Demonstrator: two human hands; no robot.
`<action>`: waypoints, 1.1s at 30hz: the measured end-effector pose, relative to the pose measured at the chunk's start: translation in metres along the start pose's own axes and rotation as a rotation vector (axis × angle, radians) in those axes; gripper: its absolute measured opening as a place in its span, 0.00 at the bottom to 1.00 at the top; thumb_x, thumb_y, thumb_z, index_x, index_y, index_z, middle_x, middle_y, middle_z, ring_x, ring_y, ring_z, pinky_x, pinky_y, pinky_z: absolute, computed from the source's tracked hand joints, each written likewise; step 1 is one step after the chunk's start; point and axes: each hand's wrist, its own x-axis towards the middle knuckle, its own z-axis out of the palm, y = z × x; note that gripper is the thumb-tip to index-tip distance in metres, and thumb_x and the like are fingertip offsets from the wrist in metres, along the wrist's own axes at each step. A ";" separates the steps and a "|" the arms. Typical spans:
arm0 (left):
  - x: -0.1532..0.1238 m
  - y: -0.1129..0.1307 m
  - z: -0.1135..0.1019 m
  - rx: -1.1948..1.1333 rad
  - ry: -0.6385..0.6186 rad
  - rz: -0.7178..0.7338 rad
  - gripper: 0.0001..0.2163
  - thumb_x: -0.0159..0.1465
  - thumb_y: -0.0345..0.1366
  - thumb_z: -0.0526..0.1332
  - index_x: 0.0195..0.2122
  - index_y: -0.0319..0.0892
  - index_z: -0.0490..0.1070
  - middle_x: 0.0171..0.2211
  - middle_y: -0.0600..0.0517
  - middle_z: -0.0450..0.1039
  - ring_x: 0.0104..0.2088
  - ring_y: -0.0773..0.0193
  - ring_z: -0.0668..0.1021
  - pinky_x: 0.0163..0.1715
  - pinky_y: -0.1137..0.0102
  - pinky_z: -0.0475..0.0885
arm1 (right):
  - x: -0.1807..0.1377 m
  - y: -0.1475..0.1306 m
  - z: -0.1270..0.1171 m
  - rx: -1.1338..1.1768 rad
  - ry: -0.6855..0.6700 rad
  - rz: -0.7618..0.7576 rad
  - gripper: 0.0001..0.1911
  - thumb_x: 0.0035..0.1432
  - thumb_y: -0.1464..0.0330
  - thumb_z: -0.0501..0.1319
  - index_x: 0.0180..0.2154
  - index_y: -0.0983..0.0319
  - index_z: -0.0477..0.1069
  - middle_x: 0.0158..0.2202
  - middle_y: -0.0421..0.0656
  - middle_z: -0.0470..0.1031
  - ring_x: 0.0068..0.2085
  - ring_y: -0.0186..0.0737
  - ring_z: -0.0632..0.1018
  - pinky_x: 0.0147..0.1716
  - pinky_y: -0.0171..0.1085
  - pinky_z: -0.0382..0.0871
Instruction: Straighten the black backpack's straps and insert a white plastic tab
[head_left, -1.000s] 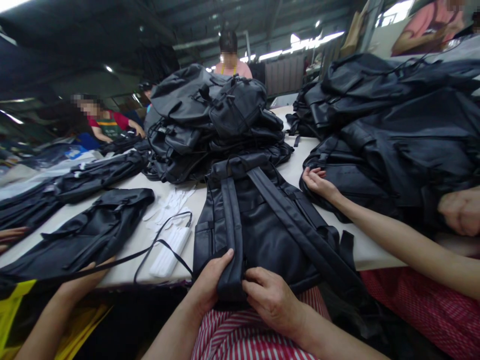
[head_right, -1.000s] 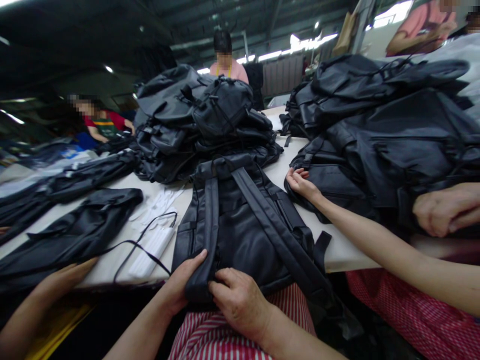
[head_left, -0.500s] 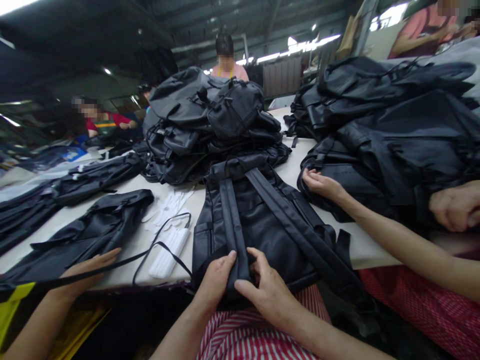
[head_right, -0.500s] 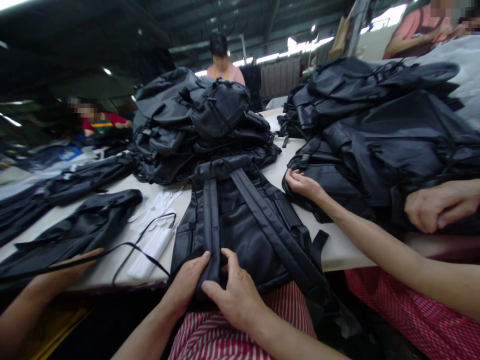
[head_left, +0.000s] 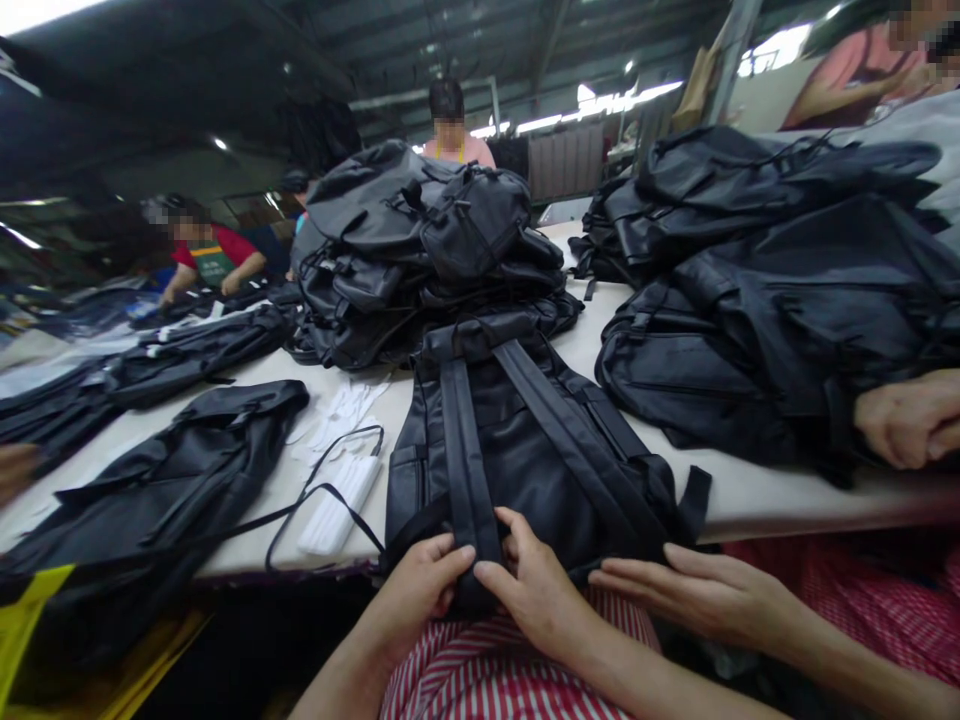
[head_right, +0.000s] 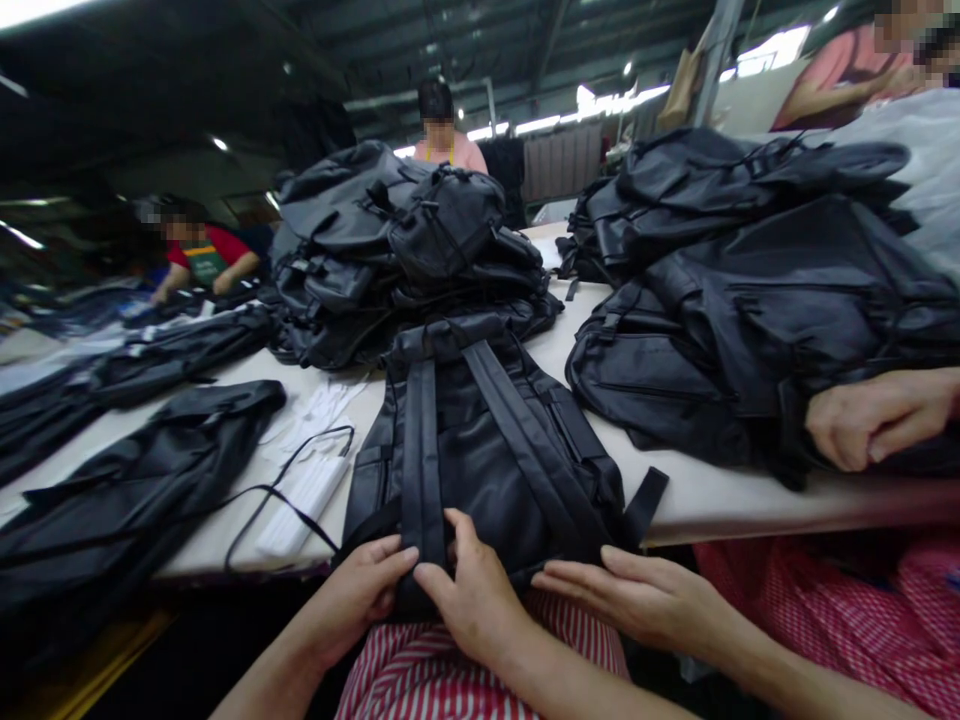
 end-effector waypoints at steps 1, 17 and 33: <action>0.002 -0.001 0.000 0.028 0.027 -0.006 0.15 0.53 0.44 0.64 0.34 0.36 0.71 0.16 0.60 0.55 0.15 0.77 0.54 0.16 0.79 0.46 | -0.001 0.000 -0.001 -0.080 -0.007 -0.022 0.29 0.54 0.65 0.57 0.57 0.62 0.54 0.35 0.45 0.73 0.37 0.42 0.75 0.34 0.38 0.70; 0.010 -0.011 -0.004 -0.155 0.081 0.001 0.12 0.49 0.40 0.67 0.24 0.37 0.69 0.12 0.60 0.58 0.13 0.75 0.61 0.15 0.79 0.52 | -0.017 -0.029 -0.072 -0.215 0.130 -0.069 0.17 0.59 0.59 0.53 0.47 0.58 0.66 0.34 0.41 0.75 0.26 0.35 0.76 0.28 0.36 0.71; 0.000 -0.011 -0.023 -0.537 -0.037 -0.061 0.11 0.51 0.32 0.67 0.20 0.36 0.64 0.10 0.61 0.55 0.10 0.81 0.56 0.10 0.84 0.52 | -0.003 -0.017 -0.039 -0.387 0.063 -0.263 0.12 0.56 0.68 0.55 0.42 0.60 0.72 0.36 0.42 0.76 0.38 0.39 0.75 0.40 0.38 0.66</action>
